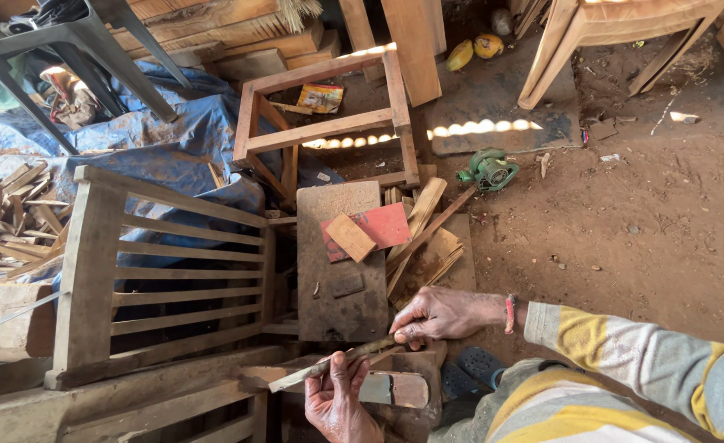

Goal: The person applies adhesive to a wooden frame component using a long yellow stick and a brush. The person then fits the wooden piece into the frame structure.

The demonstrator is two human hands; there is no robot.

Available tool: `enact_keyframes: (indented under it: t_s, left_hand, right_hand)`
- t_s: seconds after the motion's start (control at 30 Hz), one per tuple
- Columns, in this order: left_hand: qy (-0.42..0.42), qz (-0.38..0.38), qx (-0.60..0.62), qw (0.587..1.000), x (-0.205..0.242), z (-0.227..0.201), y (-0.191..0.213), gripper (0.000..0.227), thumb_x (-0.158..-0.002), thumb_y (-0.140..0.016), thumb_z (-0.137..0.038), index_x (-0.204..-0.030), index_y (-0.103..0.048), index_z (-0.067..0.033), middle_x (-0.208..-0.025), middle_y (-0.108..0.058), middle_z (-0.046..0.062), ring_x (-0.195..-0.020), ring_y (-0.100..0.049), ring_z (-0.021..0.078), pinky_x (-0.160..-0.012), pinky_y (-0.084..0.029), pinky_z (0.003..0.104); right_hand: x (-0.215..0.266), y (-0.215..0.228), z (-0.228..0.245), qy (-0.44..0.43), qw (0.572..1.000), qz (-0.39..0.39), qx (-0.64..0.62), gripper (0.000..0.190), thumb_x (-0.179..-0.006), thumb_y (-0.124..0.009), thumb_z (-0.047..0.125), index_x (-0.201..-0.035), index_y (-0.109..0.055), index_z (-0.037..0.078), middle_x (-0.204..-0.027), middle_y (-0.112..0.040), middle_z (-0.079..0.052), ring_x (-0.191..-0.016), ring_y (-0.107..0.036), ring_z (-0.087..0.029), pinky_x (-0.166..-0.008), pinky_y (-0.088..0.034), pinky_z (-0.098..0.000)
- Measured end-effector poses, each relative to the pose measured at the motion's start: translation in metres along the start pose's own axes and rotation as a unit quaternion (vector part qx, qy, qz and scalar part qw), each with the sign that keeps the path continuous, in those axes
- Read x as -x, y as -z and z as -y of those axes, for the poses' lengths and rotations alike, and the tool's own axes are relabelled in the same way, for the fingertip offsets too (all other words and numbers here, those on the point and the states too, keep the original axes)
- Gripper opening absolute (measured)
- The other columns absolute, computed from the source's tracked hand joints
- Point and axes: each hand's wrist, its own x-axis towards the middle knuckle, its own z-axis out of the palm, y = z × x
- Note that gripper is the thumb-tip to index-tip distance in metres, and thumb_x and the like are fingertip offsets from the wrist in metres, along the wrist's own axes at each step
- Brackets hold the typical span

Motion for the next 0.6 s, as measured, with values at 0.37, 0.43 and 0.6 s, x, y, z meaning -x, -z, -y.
enact_keyframes:
  t_s: [0.37,0.43,0.6]
  left_hand:
    - [-0.105,0.051,0.078,0.99,-0.002,-0.019,0.016,0.016,-0.097,-0.065,-0.008,-0.101,-0.063,0.0081,-0.088,-0.073,0.024,-0.077,-0.078,0.0331,-0.067,-0.069,0.044]
    - [-0.106,0.044,0.087,0.989,-0.004,-0.021,0.018,0.015,-0.097,-0.064,-0.008,-0.1,-0.063,0.0073,-0.087,-0.074,0.025,-0.076,-0.078,0.0337,-0.067,-0.069,0.044]
    - [-0.101,0.039,0.076,0.991,-0.015,-0.018,0.029,0.018,-0.099,-0.064,-0.008,-0.094,-0.062,0.0092,-0.087,-0.075,0.029,-0.08,-0.079,0.0363,-0.069,-0.069,0.045]
  right_hand:
    - [0.011,0.014,0.073,0.254,0.937,-0.168,0.172,0.027,-0.096,-0.069,0.027,-0.106,-0.076,0.003,-0.097,-0.077,-0.012,-0.086,-0.075,-0.026,-0.074,-0.058,-0.0382]
    - [0.014,0.01,0.096,0.293,0.927,-0.158,0.173,0.023,-0.1,-0.066,0.026,-0.105,-0.076,0.006,-0.097,-0.076,-0.011,-0.084,-0.075,-0.023,-0.074,-0.06,-0.0374]
    - [0.061,0.006,0.168,0.425,0.901,-0.082,0.032,0.023,-0.11,-0.061,0.026,-0.108,-0.074,0.007,-0.103,-0.079,-0.008,-0.088,-0.077,-0.019,-0.077,-0.064,-0.0336]
